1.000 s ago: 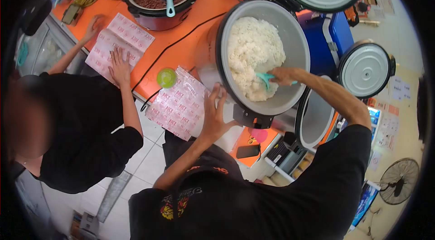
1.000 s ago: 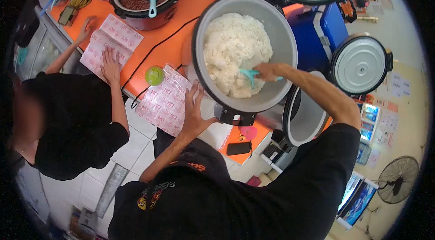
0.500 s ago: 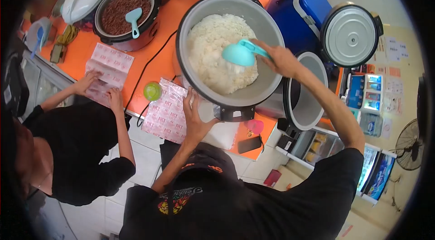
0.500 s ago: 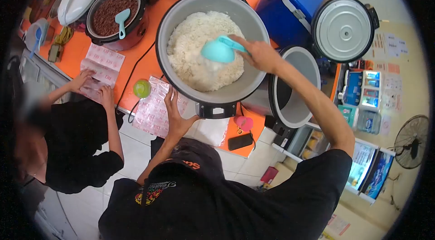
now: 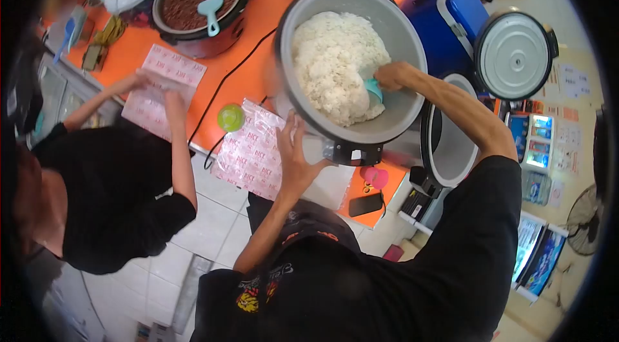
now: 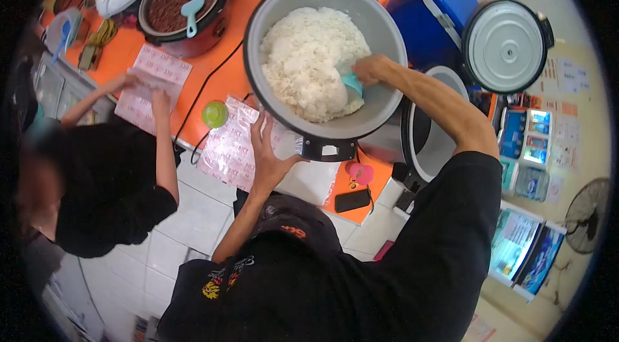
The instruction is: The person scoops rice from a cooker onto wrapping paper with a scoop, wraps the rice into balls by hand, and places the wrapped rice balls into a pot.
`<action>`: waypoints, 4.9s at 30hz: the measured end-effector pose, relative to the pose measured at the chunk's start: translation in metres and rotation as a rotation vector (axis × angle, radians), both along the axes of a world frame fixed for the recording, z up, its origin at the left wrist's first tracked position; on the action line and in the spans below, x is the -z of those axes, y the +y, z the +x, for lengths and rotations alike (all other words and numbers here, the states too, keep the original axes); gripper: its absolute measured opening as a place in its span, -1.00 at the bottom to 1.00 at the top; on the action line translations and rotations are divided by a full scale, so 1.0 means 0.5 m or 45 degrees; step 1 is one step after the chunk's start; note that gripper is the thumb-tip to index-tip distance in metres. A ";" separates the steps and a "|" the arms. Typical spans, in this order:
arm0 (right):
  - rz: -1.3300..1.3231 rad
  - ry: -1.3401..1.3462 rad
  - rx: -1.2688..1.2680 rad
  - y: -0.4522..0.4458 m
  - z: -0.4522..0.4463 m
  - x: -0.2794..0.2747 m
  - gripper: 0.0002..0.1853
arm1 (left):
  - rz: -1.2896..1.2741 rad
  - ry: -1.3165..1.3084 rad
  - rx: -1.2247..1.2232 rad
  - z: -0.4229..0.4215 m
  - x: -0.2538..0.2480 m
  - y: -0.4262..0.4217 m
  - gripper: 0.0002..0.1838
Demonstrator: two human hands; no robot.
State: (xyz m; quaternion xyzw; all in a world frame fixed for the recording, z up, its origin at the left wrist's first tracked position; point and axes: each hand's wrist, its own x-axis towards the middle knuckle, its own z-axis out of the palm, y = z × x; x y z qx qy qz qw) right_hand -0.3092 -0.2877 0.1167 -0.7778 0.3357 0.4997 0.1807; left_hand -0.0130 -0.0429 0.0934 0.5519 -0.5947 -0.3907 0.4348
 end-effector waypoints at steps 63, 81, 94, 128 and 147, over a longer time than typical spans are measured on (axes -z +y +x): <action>-0.633 -0.707 0.595 -0.012 0.283 -0.024 -0.32 | 0.044 0.114 0.006 -0.037 -0.006 0.030 0.34; -0.787 -0.647 0.541 0.062 0.275 -0.068 -0.51 | -0.139 0.088 0.113 0.028 0.011 -0.057 0.64; -0.575 -0.457 0.820 0.039 0.214 -0.088 -0.33 | -0.074 0.128 0.101 0.021 0.022 -0.067 0.70; -0.739 -0.713 0.739 0.215 -0.051 -0.213 -0.35 | 0.275 0.017 0.407 0.170 -0.022 -0.027 -0.60; -1.200 -1.263 1.117 0.464 0.030 -0.226 -0.66 | 0.328 -1.221 1.132 0.027 0.399 0.223 0.01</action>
